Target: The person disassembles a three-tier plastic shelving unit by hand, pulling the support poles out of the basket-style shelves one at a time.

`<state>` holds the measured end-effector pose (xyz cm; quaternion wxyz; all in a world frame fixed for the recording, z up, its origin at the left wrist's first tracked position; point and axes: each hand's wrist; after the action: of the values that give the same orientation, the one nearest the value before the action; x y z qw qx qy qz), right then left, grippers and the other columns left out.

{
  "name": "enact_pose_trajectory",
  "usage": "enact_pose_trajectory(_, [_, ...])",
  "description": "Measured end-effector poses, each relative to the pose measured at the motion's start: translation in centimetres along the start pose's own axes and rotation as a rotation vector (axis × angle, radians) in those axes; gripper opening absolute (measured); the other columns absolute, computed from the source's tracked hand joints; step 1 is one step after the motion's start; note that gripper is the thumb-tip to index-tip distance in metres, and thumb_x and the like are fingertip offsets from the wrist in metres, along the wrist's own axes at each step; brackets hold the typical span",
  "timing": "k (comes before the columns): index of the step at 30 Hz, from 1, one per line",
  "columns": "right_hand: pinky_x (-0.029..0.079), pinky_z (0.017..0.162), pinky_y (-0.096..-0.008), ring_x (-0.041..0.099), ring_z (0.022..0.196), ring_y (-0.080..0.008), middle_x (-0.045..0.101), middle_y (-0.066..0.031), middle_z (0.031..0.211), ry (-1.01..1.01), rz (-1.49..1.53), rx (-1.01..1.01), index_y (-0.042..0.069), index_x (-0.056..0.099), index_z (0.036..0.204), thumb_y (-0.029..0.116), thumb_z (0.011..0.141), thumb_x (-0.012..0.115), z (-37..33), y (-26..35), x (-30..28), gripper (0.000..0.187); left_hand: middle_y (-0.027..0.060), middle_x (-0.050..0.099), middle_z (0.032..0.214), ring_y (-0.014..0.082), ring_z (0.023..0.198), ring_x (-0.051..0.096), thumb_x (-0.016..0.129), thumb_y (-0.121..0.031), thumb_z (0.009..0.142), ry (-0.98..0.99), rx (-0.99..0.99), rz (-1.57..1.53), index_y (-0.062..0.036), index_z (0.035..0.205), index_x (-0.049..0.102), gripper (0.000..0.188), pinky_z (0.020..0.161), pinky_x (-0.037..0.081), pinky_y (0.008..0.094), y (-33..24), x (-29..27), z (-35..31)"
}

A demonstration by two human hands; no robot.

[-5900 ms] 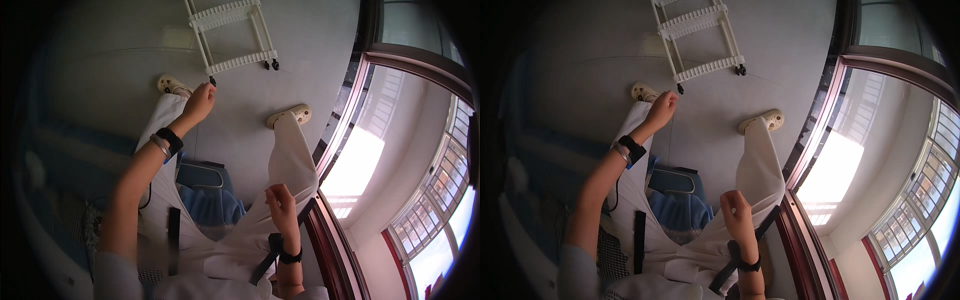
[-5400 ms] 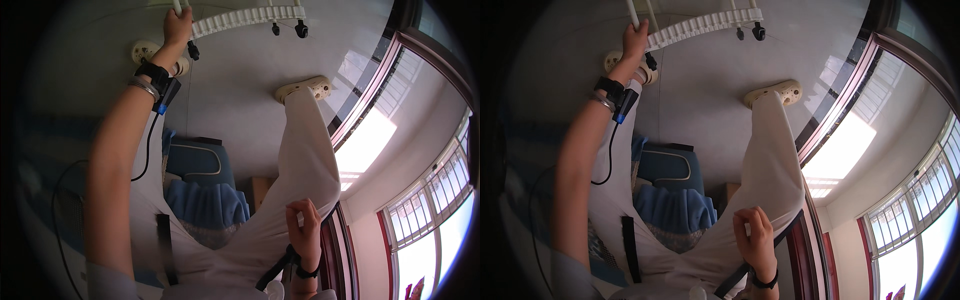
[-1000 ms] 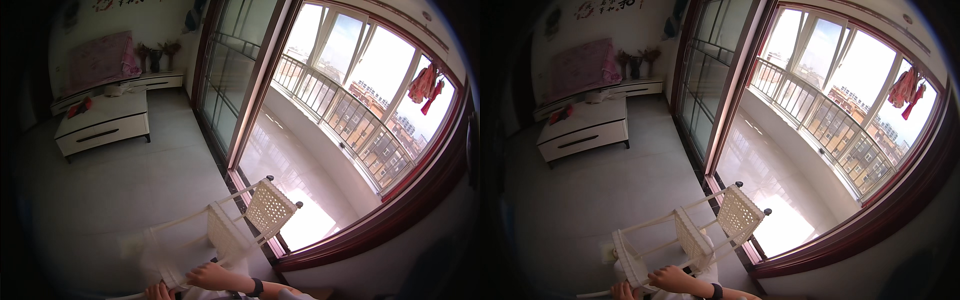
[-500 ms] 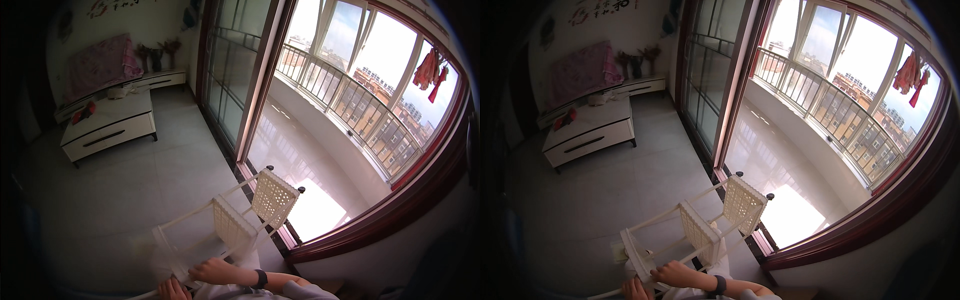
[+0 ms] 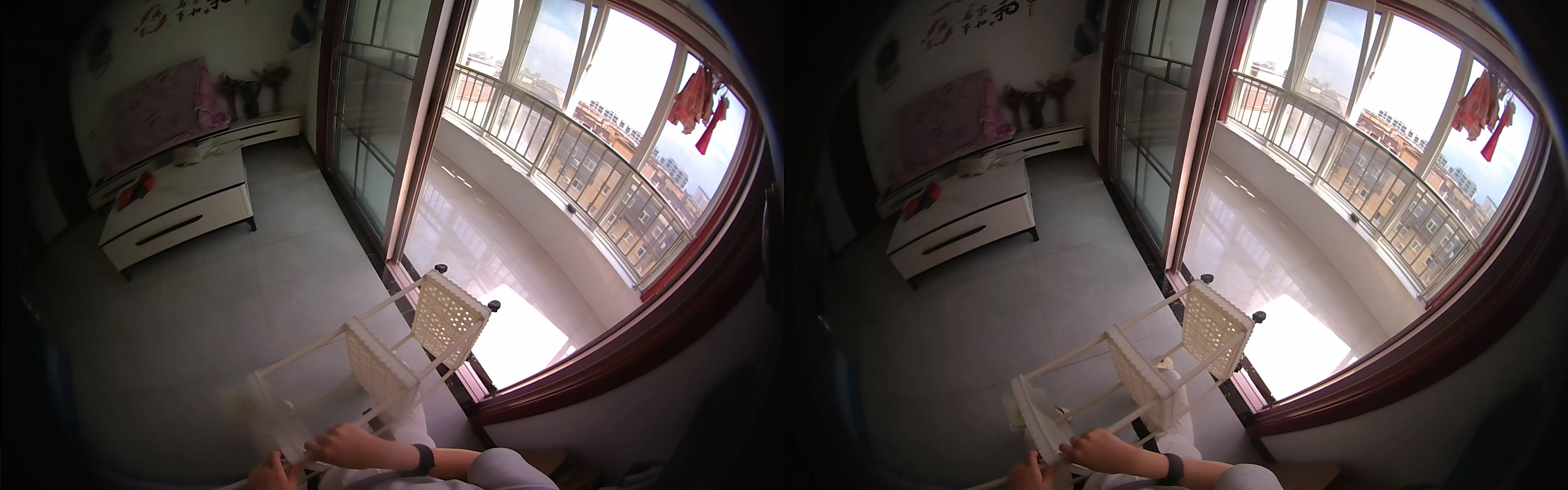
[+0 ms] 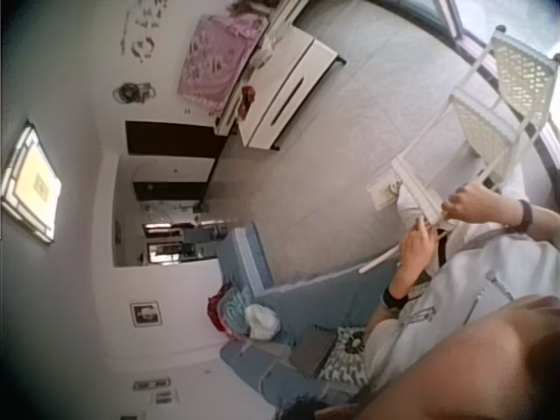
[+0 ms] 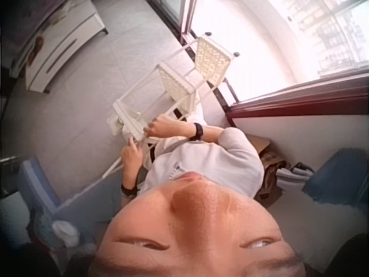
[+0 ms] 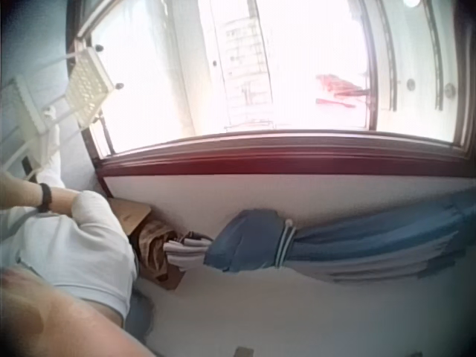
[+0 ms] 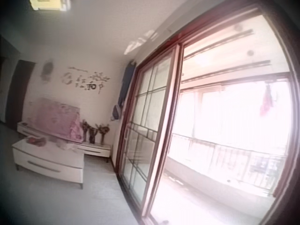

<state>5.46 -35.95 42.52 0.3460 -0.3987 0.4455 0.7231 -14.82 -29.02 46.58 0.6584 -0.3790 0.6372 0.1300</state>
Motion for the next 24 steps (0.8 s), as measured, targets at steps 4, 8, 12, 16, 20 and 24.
enact_pose_trajectory(4, [0.046, 0.049, -0.0335, 0.06, 0.057, -0.0228, 0.056, -0.0047, 0.066, 0.015, -0.005, -0.015, 0.007, 0.056, 0.09, 0.025, 0.087, 0.059, 0.0, 0.4, -0.1, 0.019, 0.0249, 0.063, 0.075, 0.0432, 0.069, 0.06, 0.057, -0.029, 0.092, 0.096, -0.003, -0.108, 0.0054, 0.113, 0.053, 0.041, 0.06, 0.047, 0.0499, 0.2, -1.0, 0.1])
enact_pose_trajectory(8, [0.046, 0.049, -0.0331, 0.06, 0.058, -0.0225, 0.055, -0.0044, 0.066, -0.001, 0.041, -0.044, 0.006, 0.055, 0.091, 0.024, 0.087, 0.059, -0.4, 0.6, -0.3, 0.019, 0.0263, 0.062, 0.075, 0.0447, 0.07, 0.06, 0.057, -0.028, 0.092, 0.162, -0.021, -0.075, 0.0034, 0.109, 0.053, 0.036, 0.059, 0.046, 0.0514, 0.2, -1.2, 0.1])
enact_pose_trajectory(12, [0.045, 0.049, -0.0332, 0.06, 0.057, -0.0224, 0.055, -0.0046, 0.066, -0.007, 0.0, -0.038, 0.006, 0.054, 0.092, 0.023, 0.087, 0.059, -0.5, 0.5, 0.0, 0.018, 0.0272, 0.061, 0.075, 0.0461, 0.071, 0.059, 0.058, -0.029, 0.091, 0.184, -0.021, -0.144, 0.0016, 0.103, 0.053, 0.033, 0.059, 0.046, 0.0525, 0.7, -1.0, 0.3])
enact_pose_trajectory(16, [0.046, 0.048, -0.0329, 0.061, 0.057, -0.0224, 0.057, -0.0051, 0.067, -0.02, -0.017, -0.046, 0.006, 0.054, 0.09, 0.021, 0.086, 0.059, -0.6, 0.3, 0.6, 0.016, 0.0265, 0.062, 0.077, 0.0454, 0.072, 0.06, 0.058, -0.031, 0.09, 0.232, -0.001, -0.093, 0.0008, 0.11, 0.054, 0.037, 0.059, 0.046, 0.052, 0.9, -1.4, 0.8])
enact_pose_trajectory(20, [0.046, 0.05, -0.0335, 0.06, 0.058, -0.0224, 0.054, -0.0043, 0.067, -0.014, -0.016, -0.056, 0.007, 0.054, 0.094, 0.022, 0.086, 0.057, -0.5, -0.1, 0.8, 0.017, 0.0251, 0.063, 0.076, 0.0448, 0.071, 0.061, 0.058, -0.031, 0.091, 0.227, 0.029, -0.057, 0.0008, 0.113, 0.054, 0.039, 0.059, 0.048, 0.0507, 0.5, -2.3, 1.2])
enact_pose_trajectory(24, [0.047, 0.047, -0.0326, 0.061, 0.055, -0.0224, 0.058, -0.0049, 0.068, -0.058, -0.051, -0.041, 0.006, 0.054, 0.09, 0.018, 0.083, 0.058, -0.4, -0.1, 0.8, 0.015, 0.0225, 0.064, 0.089, 0.0406, 0.081, 0.061, 0.057, -0.029, 0.091, 0.131, 0.04, 0.065, 0.0001, 0.11, 0.056, 0.035, 0.069, 0.049, 0.0481, -0.3, -1.8, 1.2])
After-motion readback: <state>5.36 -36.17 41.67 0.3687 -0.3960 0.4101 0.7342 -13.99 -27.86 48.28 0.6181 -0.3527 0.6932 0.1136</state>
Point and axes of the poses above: each hand's wrist, its own z-axis towards the middle knuckle, its own x-axis out of the palm, y = z × x
